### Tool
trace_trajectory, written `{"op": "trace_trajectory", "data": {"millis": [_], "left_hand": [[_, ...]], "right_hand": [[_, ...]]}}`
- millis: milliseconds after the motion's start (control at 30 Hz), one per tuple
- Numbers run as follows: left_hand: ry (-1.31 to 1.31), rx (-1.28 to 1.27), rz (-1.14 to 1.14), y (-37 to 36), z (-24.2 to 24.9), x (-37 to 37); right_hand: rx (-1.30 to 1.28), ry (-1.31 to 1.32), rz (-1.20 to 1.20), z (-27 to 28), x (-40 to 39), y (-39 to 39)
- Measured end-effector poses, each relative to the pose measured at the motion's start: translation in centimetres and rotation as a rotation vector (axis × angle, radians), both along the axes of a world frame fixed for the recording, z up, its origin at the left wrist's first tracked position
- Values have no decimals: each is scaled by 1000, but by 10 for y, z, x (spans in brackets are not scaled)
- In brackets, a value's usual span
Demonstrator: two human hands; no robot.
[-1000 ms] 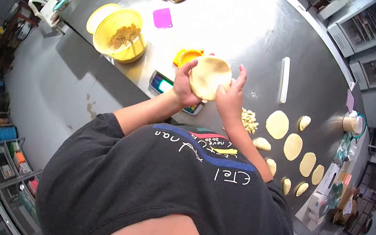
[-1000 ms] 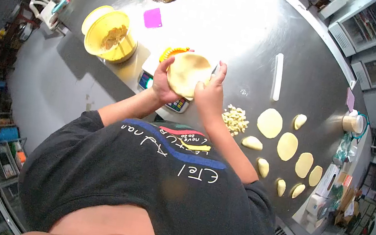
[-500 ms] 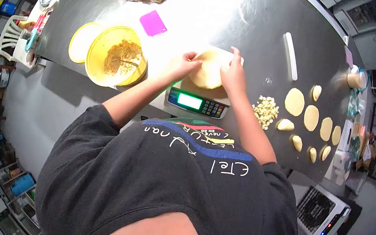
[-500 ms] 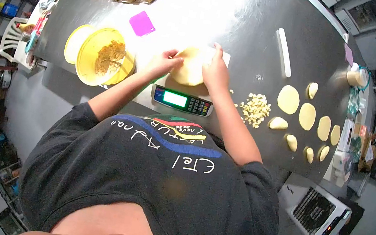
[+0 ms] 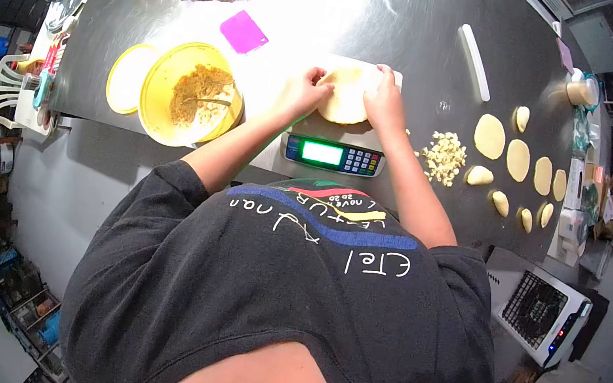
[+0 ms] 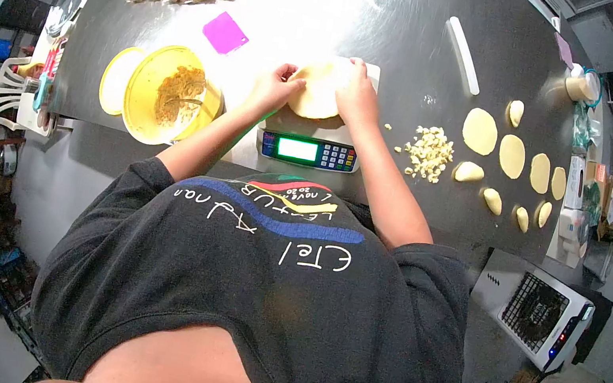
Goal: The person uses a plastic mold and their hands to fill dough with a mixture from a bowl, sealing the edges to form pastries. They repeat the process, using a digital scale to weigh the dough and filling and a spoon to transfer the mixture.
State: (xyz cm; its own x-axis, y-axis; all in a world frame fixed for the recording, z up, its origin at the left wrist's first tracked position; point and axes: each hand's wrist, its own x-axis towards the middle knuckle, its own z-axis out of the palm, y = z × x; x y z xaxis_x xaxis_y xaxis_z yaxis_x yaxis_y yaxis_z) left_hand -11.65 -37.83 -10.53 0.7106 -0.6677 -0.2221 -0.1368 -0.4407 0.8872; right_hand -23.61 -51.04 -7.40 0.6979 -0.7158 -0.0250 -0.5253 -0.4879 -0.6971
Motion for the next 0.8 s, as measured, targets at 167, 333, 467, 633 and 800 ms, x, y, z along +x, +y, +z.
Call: {"op": "trace_trajectory", "data": {"millis": [167, 333, 467, 633, 800], "left_hand": [[-77, 0, 30, 0, 7, -3], [-412, 7, 94, 6, 19, -17], [-951, 30, -81, 28, 25, -39], [-999, 228, -319, 39, 18, -74], [-1179, 242, -71, 51, 58, -90]], "right_hand": [[33, -22, 4, -2, -1, 1], [-113, -160, 44, -15, -6, -3], [-232, -121, 128, -7, -37, 0], [-281, -155, 496, -19, -62, -2], [-98, -77, 501, 10, -52, -5]]}}
